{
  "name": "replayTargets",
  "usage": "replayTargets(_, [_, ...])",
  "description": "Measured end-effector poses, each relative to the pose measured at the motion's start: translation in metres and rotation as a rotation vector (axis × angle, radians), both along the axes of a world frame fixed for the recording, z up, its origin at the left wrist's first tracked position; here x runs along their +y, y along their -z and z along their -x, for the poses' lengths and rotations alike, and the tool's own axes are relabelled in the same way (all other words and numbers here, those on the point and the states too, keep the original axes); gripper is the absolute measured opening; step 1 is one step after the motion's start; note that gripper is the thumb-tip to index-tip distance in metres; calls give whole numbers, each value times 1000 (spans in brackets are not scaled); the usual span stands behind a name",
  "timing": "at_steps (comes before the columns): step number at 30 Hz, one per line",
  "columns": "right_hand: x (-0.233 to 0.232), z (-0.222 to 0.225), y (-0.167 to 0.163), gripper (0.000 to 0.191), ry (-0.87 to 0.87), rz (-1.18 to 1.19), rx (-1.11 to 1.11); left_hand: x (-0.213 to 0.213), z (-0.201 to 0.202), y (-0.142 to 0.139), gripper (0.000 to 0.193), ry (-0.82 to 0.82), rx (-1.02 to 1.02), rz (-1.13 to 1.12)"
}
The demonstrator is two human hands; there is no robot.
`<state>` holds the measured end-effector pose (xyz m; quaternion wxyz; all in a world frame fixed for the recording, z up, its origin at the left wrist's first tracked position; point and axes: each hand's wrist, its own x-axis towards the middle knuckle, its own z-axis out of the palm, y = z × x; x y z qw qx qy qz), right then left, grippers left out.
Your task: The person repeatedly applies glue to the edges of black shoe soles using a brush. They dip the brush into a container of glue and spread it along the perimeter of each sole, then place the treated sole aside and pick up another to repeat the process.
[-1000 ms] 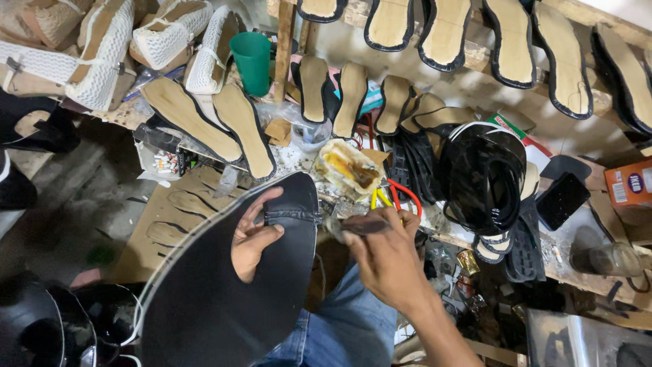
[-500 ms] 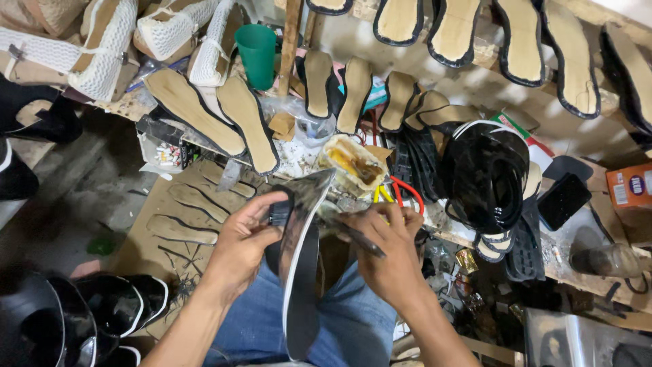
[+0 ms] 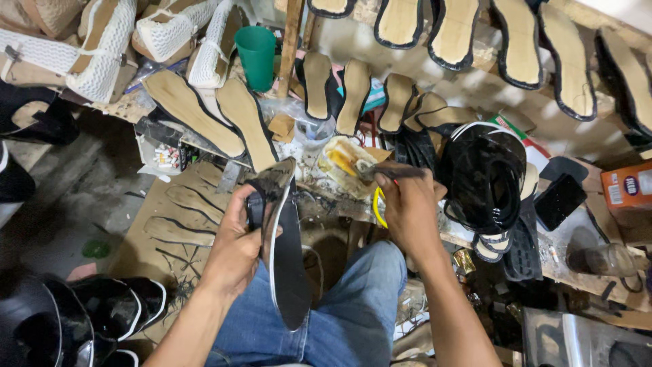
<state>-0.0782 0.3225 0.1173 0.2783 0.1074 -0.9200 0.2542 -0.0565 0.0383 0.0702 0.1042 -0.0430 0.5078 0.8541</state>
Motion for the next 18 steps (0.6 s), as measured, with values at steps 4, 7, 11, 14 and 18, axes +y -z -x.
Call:
replayTargets(4, [3, 45, 16, 22, 140, -174, -102, 4, 9, 10, 72, -43, 158, -11])
replayTargets(7, [1, 61, 24, 25, 118, -198, -341, 10, 18, 27, 75, -144, 389, -21])
replayTargets(11, [8, 62, 19, 30, 165, -72, -278, 0, 14, 38, 63, -191, 267, -50])
replayTargets(14, [16, 47, 9, 32, 256, 4, -226, -13, 8, 28, 67, -182, 202, 217])
replayTargets(18, [21, 23, -6, 33, 303, -14, -458, -9, 8, 4, 62, -61, 121, 154])
